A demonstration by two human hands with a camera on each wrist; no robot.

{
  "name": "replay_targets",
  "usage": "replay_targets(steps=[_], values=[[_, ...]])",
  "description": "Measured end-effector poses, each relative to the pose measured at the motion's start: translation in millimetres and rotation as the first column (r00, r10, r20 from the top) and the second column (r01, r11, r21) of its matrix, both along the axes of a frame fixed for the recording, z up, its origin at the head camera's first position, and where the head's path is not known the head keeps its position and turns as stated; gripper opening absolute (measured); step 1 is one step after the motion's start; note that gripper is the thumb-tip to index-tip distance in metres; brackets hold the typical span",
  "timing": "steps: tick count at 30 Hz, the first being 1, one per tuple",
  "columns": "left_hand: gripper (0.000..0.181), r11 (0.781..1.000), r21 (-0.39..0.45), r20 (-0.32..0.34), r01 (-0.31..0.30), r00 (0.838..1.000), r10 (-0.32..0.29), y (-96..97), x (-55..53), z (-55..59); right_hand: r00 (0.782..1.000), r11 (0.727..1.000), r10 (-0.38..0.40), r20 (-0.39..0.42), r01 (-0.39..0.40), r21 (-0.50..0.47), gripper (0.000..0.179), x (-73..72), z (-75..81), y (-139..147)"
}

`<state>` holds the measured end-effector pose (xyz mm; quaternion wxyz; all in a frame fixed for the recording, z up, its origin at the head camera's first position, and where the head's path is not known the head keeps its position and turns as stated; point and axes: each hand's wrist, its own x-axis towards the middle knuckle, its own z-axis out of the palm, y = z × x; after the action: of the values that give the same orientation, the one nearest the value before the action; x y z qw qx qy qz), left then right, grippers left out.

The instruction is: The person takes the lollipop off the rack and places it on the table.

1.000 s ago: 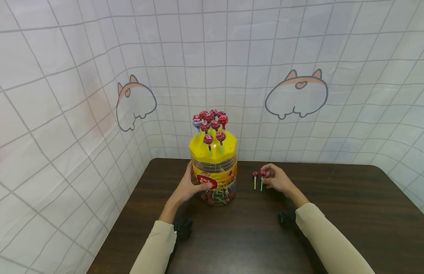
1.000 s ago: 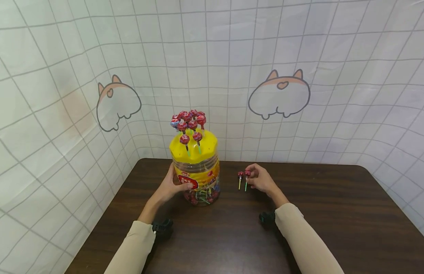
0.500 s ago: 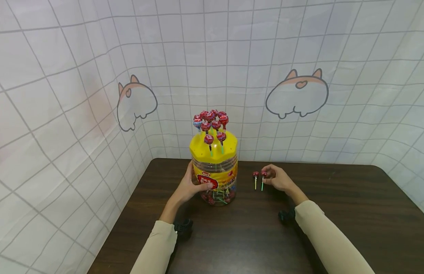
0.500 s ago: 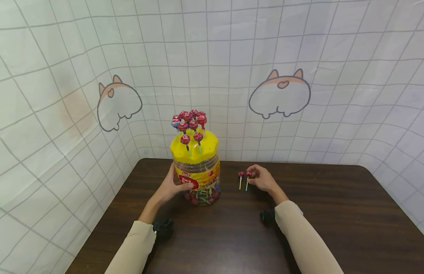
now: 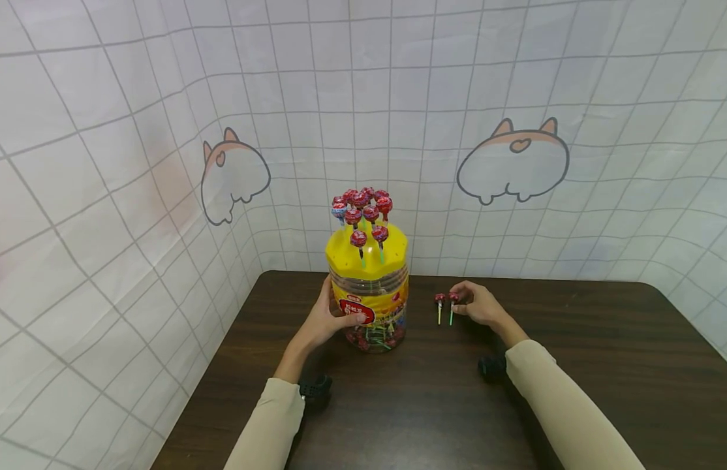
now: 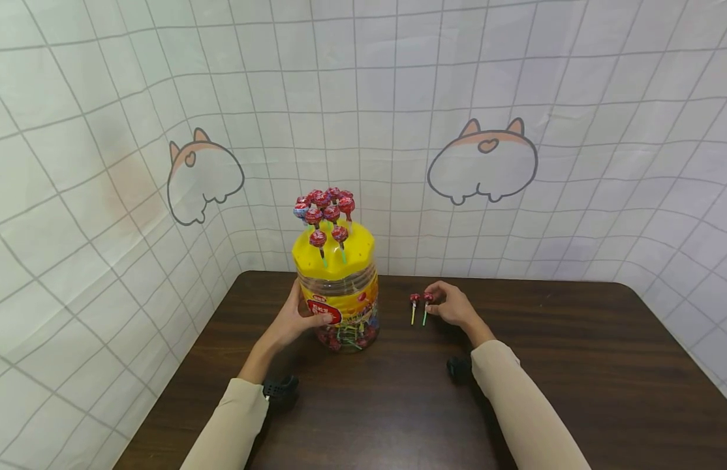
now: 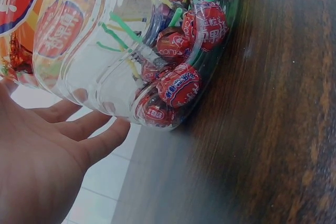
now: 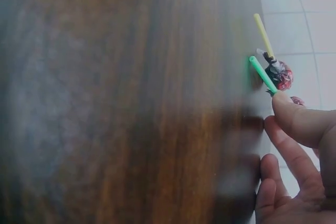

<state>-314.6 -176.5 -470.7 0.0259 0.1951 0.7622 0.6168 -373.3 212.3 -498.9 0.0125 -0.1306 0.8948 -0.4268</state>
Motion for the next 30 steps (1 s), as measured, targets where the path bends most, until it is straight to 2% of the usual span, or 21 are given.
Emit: replay_targets(steps=[14, 23, 30], values=[[0.105, 1.0, 0.002, 0.006, 0.0, 1.0, 0.0, -0.7, 0.2, 1.0, 0.998, 0.998, -0.052, 0.019, 0.052, 0.029, 0.034, -1.2, 2.6, -3.9], [0.106, 1.0, 0.011, -0.001, -0.006, 1.0, 0.006, -0.4, 1.1, 0.1, 0.998, 0.999, -0.041, 0.045, 0.04, 0.026, 0.036, 1.7, 4.2, -7.4], [0.109, 1.0, 0.028, 0.001, 0.012, 1.0, -0.012, 0.6, -0.1, 0.4, 0.999, 1.0, -0.015, 0.038, 0.014, 0.016, 0.043, 1.5, 4.2, -2.8]])
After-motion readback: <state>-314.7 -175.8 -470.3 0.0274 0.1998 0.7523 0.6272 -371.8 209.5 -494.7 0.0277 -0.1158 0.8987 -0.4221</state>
